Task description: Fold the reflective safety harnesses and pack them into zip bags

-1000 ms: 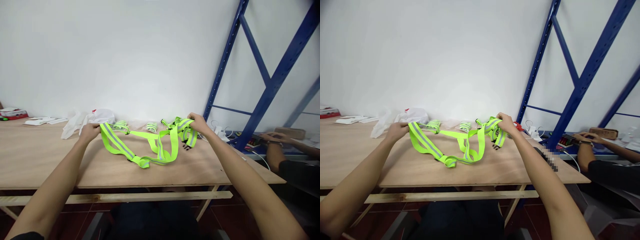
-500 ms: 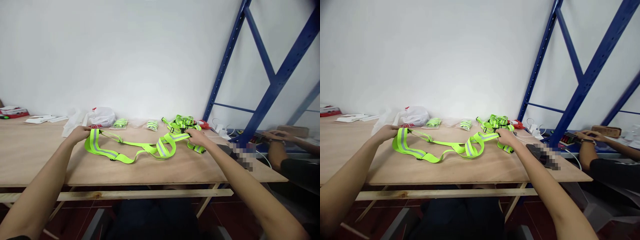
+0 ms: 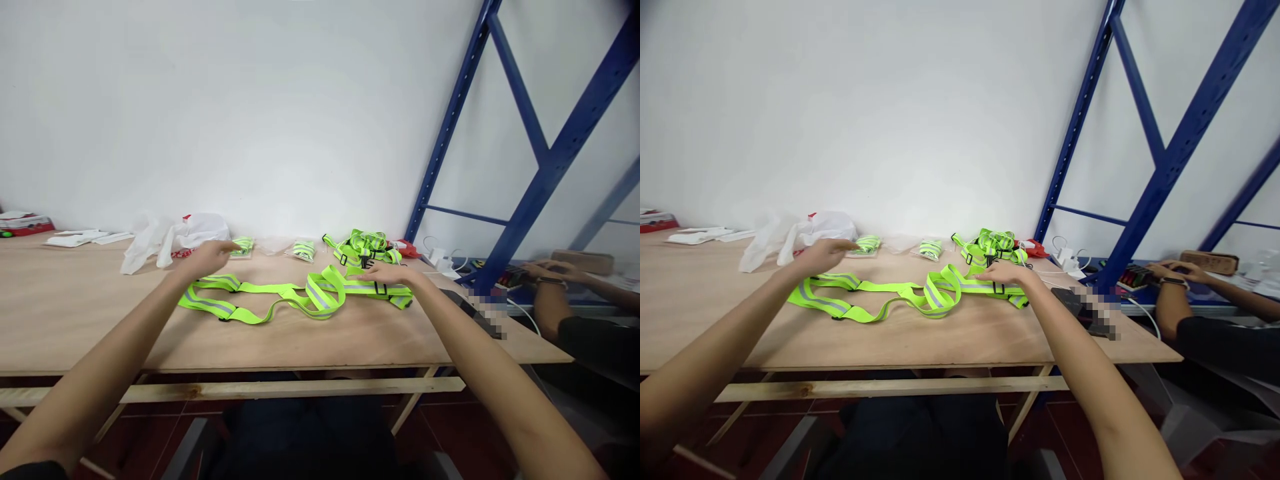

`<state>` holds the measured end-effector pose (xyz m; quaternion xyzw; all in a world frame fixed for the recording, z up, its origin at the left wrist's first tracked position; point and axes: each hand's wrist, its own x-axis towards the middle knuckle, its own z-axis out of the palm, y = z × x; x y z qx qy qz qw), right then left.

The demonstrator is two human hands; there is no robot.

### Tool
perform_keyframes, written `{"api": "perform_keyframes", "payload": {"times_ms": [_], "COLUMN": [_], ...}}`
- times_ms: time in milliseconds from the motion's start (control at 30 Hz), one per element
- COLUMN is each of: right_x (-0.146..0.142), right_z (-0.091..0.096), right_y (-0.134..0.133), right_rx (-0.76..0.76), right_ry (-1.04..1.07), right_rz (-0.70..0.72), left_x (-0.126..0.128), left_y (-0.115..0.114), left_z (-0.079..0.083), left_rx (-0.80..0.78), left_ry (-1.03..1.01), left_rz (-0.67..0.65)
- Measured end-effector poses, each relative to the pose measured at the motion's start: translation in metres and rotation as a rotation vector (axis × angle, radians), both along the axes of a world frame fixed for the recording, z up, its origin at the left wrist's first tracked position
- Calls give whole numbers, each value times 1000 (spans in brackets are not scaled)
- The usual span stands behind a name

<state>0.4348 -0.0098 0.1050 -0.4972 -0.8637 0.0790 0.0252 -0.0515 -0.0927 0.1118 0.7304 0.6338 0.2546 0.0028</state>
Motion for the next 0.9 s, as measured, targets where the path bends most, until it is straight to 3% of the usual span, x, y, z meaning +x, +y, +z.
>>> {"api": "perform_keyframes", "payload": {"times_ms": [100,133,233,333,467,567,767,900], "right_x": [-16,-23,-44,-62,-76,-79,-56,-24], "right_z": [2,1,-7,-19,-34,-33,7,36], "right_y": [2,4,7,9,11,14,17,1], "right_rx": [39,68,162,165,142,234,549,669], "right_ry": [-38,-49,-69,-80,-68,11,380,621], "right_rz": [-48,-65,-83,-38,-24,-90,-299,-327], "left_x": [65,87,137,164,170,166,160,160], "left_y": [10,14,24,30,26,21,23,32], "left_z": [-7,-12,-32,-49,-60,-66,-78,-86], "left_rx": [-123,-147,-185,-179,-167,-192,-338,-351], "left_ry": [171,199,251,277,244,199,5,14], "left_rz": [-391,-462,-601,-680,-744,-762,-766,-756]}}
